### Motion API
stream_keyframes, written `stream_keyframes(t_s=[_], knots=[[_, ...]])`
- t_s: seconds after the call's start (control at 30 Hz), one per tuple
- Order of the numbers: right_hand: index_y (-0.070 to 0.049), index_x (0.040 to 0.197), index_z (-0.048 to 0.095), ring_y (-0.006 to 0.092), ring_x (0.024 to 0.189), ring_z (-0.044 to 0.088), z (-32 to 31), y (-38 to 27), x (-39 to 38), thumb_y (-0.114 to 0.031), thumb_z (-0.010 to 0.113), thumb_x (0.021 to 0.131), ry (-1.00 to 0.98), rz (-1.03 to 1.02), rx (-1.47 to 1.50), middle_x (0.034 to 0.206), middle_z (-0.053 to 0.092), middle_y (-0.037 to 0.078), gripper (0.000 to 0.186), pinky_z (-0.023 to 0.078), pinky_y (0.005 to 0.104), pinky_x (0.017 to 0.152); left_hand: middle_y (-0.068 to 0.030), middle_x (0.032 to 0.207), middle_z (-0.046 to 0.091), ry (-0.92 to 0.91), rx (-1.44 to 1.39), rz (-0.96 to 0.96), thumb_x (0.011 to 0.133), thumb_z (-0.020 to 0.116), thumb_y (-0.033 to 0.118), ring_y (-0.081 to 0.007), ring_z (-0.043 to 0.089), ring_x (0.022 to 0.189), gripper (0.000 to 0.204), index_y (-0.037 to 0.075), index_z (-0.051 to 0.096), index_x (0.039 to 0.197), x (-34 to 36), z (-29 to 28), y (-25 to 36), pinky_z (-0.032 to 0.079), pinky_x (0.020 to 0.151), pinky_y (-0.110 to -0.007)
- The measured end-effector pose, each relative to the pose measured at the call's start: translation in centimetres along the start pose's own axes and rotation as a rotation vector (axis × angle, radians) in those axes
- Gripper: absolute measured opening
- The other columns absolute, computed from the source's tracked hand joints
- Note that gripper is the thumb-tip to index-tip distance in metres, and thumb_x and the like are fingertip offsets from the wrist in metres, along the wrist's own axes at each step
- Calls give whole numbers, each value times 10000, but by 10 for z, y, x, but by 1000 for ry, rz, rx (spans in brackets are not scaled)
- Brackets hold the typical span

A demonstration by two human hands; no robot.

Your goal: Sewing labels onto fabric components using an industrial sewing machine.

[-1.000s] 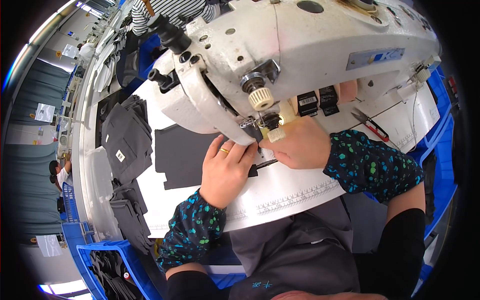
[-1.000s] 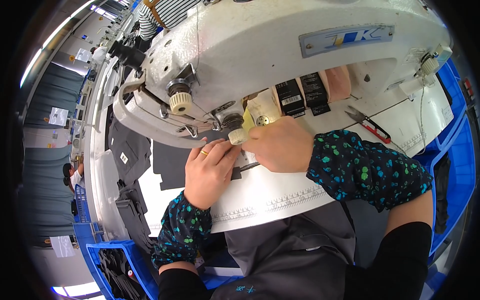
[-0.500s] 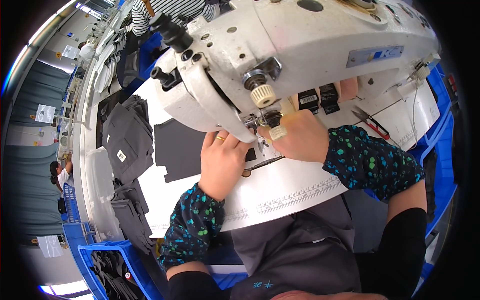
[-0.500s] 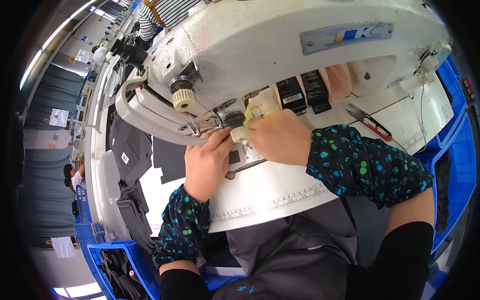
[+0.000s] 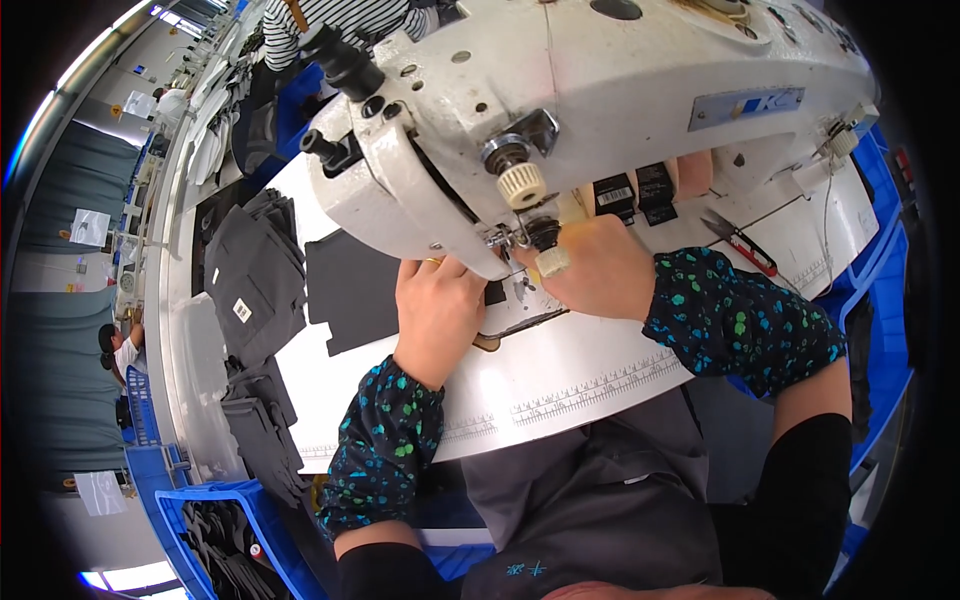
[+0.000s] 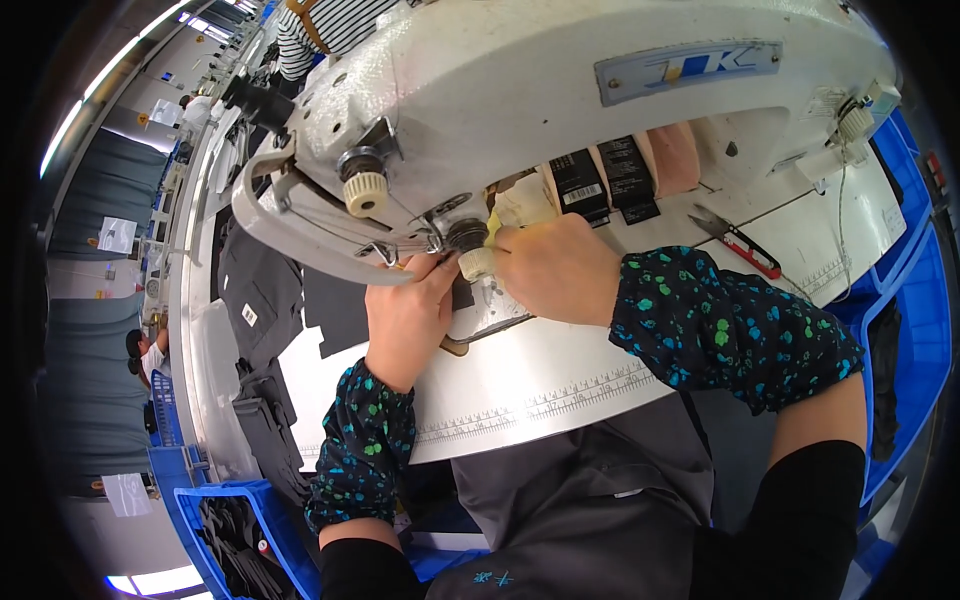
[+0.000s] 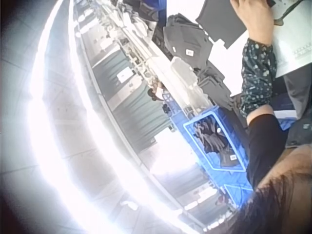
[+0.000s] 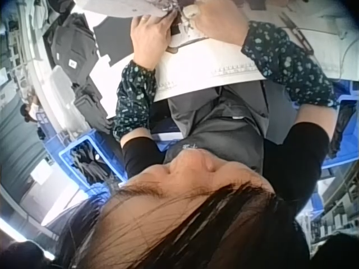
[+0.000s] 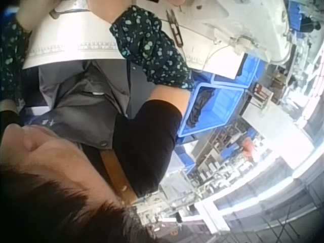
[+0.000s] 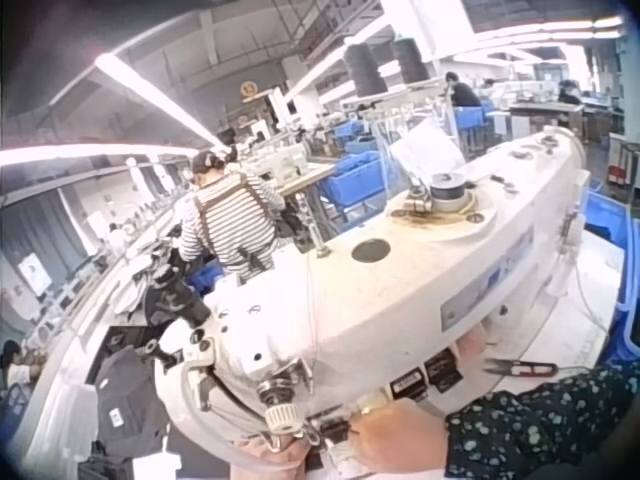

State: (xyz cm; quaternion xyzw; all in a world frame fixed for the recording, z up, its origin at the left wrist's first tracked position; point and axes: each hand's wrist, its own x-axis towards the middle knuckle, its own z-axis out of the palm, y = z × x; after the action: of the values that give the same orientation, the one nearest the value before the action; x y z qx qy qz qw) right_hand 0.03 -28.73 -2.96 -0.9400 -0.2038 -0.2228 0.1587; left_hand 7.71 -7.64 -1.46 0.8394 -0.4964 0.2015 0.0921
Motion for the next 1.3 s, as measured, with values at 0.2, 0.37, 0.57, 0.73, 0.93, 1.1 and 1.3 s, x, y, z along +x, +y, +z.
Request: stream_keyframes(t_s=[0.2,0.37,0.57,0.73,0.93,1.1,1.3], knots=[[-108,953,695,203,714,685,-3,1,0,-176,668,822,-30,-9,-16,862,652,19,150,537,344,558,-16,850,653,-43,5,-32,765,688,32,-242,643,764,308,119,765,1050,-2,1,-1,494,678,-372],[-99,930,692,203,710,683,-3,-1,0,-173,666,821,-39,-32,-47,861,650,31,135,536,347,553,-18,858,653,-30,-4,-26,762,687,34,-239,644,763,317,121,763,1057,-2,-1,0,502,677,-368],[-98,927,677,205,702,677,-1,0,-6,-171,662,814,-57,-29,-35,840,624,31,136,529,351,550,-88,854,683,-28,-171,-100,819,713,80,-308,655,712,214,67,739,1032,-4,-3,-13,511,645,-413],[-105,957,662,218,678,659,-2,-5,-10,-166,657,830,-67,-241,150,814,578,31,141,524,364,584,-229,863,674,-273,-259,-270,845,778,263,-406,655,761,381,-19,678,1081,-11,-18,-26,517,667,-429],[-131,1093,675,208,683,618,-1,-9,-14,-250,740,825,-107,-322,276,822,520,35,300,501,364,594,-169,1173,644,-302,117,-233,820,652,655,-370,667,935,795,57,623,1343,-21,-47,17,570,718,-423],[-116,1104,664,217,729,614,-2,-11,-13,-293,749,825,-152,-329,247,854,538,40,341,510,363,654,-86,923,633,-312,143,-263,848,700,527,-246,649,759,487,111,734,1099,-17,-56,7,530,580,-365],[-97,1091,657,214,760,614,0,-13,-13,-309,745,829,-162,-345,249,867,545,38,348,518,356,665,-96,839,669,-161,-184,-277,744,876,315,-311,643,794,408,12,691,946,2,-29,-32,518,708,-384]])
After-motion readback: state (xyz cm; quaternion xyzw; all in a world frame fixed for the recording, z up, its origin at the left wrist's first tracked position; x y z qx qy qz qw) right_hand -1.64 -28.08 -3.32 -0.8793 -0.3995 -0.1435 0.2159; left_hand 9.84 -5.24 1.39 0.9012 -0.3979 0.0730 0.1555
